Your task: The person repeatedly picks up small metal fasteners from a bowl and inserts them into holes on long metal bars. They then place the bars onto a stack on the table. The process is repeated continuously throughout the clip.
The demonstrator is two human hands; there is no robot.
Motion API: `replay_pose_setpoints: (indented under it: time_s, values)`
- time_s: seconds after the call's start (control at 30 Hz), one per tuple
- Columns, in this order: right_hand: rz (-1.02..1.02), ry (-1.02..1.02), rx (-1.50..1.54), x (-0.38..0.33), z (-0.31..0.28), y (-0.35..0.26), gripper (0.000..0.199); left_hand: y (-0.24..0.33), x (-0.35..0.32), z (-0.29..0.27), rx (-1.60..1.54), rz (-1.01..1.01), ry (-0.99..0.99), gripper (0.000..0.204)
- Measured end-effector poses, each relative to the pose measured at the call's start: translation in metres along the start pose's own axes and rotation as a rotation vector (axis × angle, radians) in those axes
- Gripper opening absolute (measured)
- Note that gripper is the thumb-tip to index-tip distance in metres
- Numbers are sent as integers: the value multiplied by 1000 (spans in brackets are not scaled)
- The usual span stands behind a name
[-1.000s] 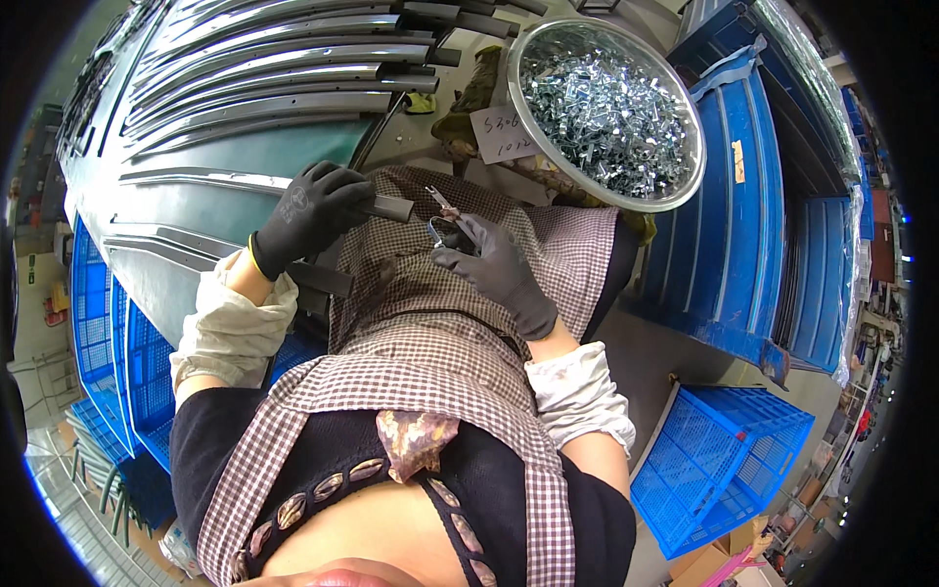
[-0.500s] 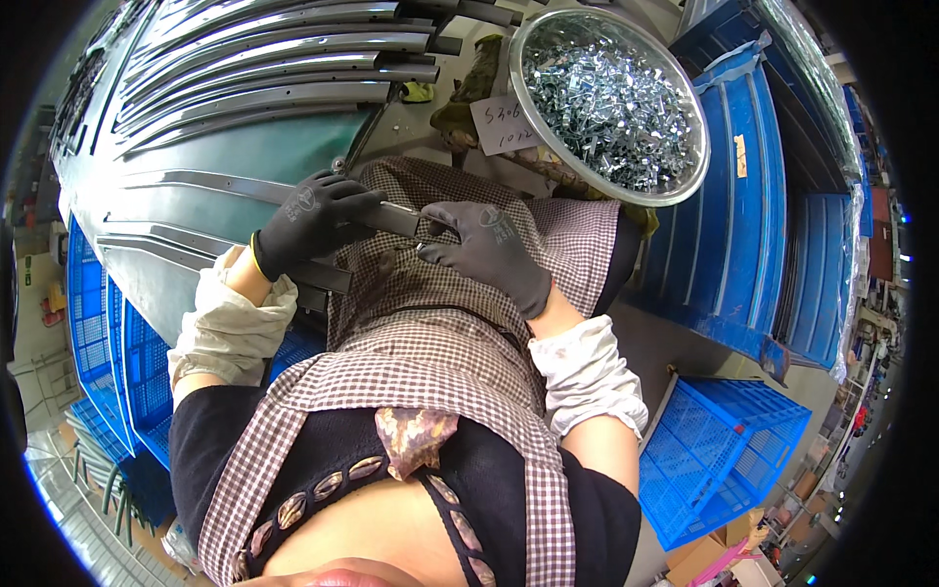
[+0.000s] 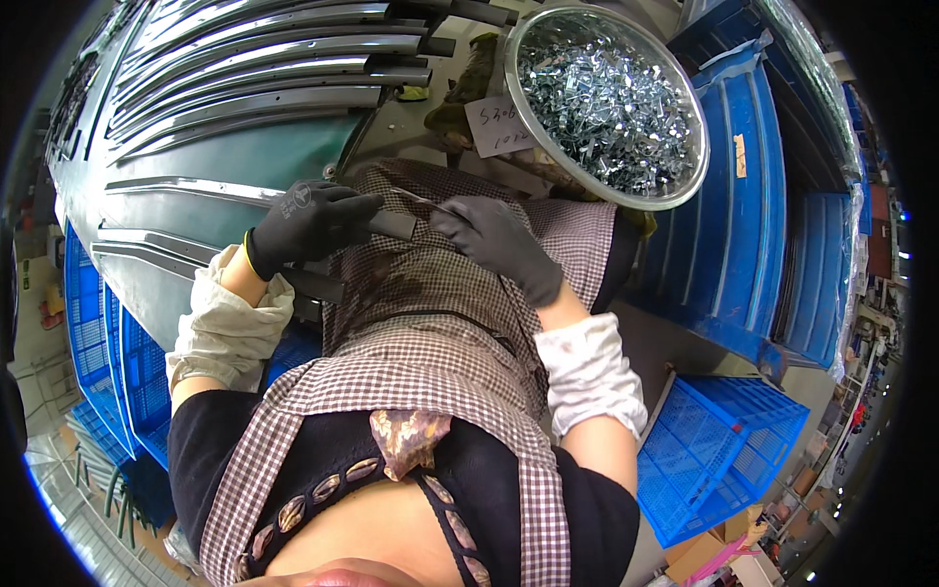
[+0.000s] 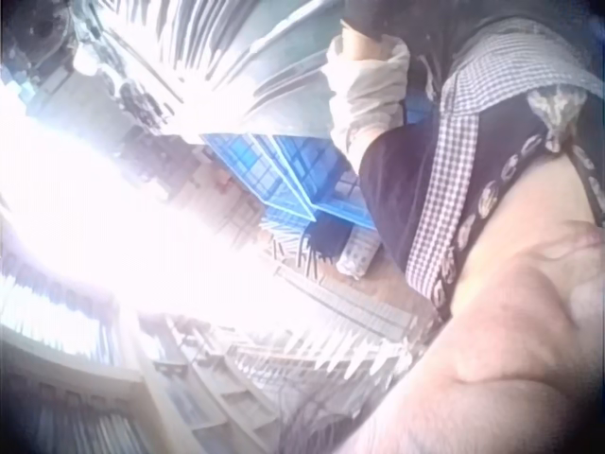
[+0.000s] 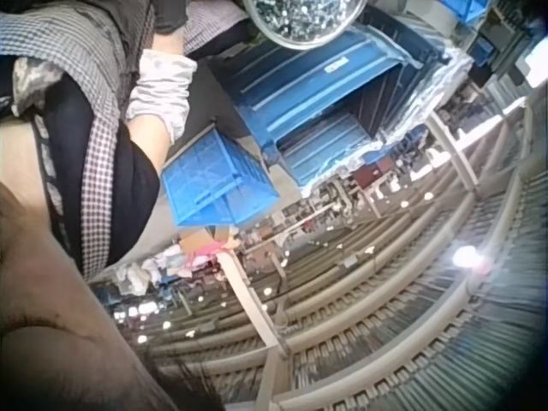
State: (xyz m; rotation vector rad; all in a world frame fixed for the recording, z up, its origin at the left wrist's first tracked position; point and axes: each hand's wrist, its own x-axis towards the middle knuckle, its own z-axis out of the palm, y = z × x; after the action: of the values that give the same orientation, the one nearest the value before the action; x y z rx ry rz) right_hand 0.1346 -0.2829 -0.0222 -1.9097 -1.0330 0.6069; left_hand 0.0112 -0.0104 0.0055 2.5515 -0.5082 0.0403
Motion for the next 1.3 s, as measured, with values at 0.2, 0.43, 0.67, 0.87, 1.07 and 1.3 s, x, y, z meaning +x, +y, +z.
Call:
replay_pose_setpoints:
  time_s: [0.2, 0.43, 0.67, 0.87, 1.07, 1.3]
  values:
    - [-11, 12, -111, -50, -6, 5, 25, -9, 0, 5, 6, 28, 0, 45]
    - [-44, -18, -178, -42, 4, 8, 17, 1, 3, -2, 52, 18, -32, 43]
    - [-185, 67, -627, -28, 7, -22, 21, 4, 3, -4, -1, -71, -104, 41]
    - [-370, 33, -639, -36, -11, -11, 16, 16, -5, 2, -86, 32, -16, 38]
    - [-161, 189, -599, -44, -65, 12, 19, 7, -21, -15, -228, -101, -58, 36]
    - [188, 621, -770, 3, -173, 36, 44, -33, -21, -54, 191, -272, 315, 52]
